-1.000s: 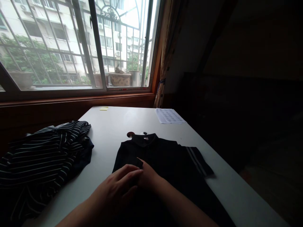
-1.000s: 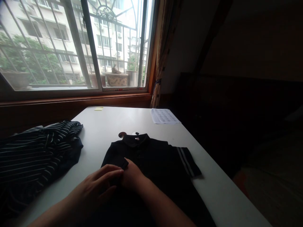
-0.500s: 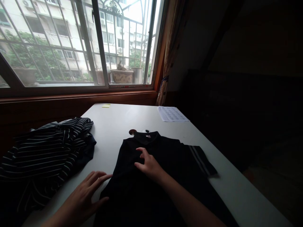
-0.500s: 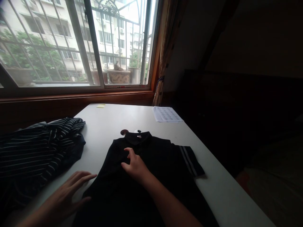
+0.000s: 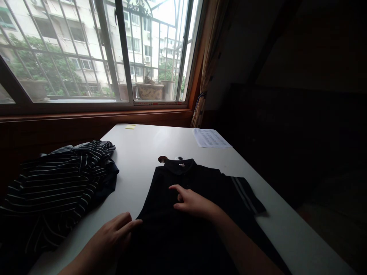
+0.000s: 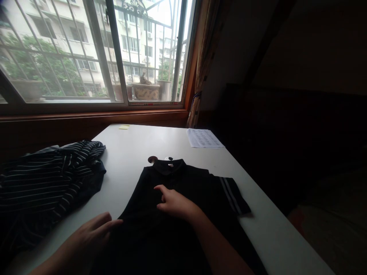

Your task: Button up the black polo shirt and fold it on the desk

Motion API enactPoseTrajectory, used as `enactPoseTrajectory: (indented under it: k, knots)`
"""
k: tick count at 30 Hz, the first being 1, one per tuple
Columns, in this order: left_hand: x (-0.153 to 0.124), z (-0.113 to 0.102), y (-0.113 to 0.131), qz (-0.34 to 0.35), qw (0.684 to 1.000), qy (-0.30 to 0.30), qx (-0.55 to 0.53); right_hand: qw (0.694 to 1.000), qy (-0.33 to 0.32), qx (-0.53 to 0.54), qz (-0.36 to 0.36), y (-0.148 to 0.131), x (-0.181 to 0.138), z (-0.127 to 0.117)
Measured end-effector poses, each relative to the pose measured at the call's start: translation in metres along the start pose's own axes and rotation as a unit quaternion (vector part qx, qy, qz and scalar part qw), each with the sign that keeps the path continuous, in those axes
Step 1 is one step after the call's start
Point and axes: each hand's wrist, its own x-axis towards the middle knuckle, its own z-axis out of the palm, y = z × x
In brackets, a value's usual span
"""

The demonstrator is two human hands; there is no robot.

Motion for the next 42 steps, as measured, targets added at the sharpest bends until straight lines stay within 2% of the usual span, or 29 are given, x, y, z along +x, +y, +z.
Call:
enactPoseTrajectory:
  k: [7,12,17,20,24,28,33,38,42]
  knots:
    - [-0.001,0.004,-0.001,0.029,0.999,0.012,0.031,0.974,0.151,-0.155,-0.07,-0.009,0.021,0.002]
    - [0.004,-0.006,0.003,0.05,0.998,-0.001,0.032,0.951,0.143,-0.242,-0.13,-0.011,0.055,0.01]
    - [0.013,-0.024,0.015,0.082,0.995,-0.012,0.054,0.936,0.121,-0.309,-0.114,-0.008,0.084,0.024]
    - [0.017,-0.028,0.019,0.131,0.99,-0.021,0.057,0.931,0.126,-0.319,-0.123,-0.007,0.094,0.032]
    - [0.019,-0.026,0.019,0.181,0.981,-0.048,0.042,0.932,0.135,-0.307,-0.141,-0.005,0.099,0.036]
    - [0.017,-0.023,0.02,0.171,0.985,-0.037,0.004,0.953,0.163,-0.212,-0.144,-0.006,0.104,0.032]
    - [0.013,-0.018,0.024,0.158,0.987,-0.02,-0.001,0.966,0.194,-0.134,-0.105,-0.012,0.123,0.022]
    - [0.018,-0.021,0.029,0.149,0.989,-0.009,-0.007,0.979,0.182,-0.07,-0.059,-0.018,0.152,0.018]
    - [0.022,-0.026,0.032,0.153,0.988,-0.023,0.002,0.982,0.176,-0.051,-0.05,-0.021,0.168,0.023]
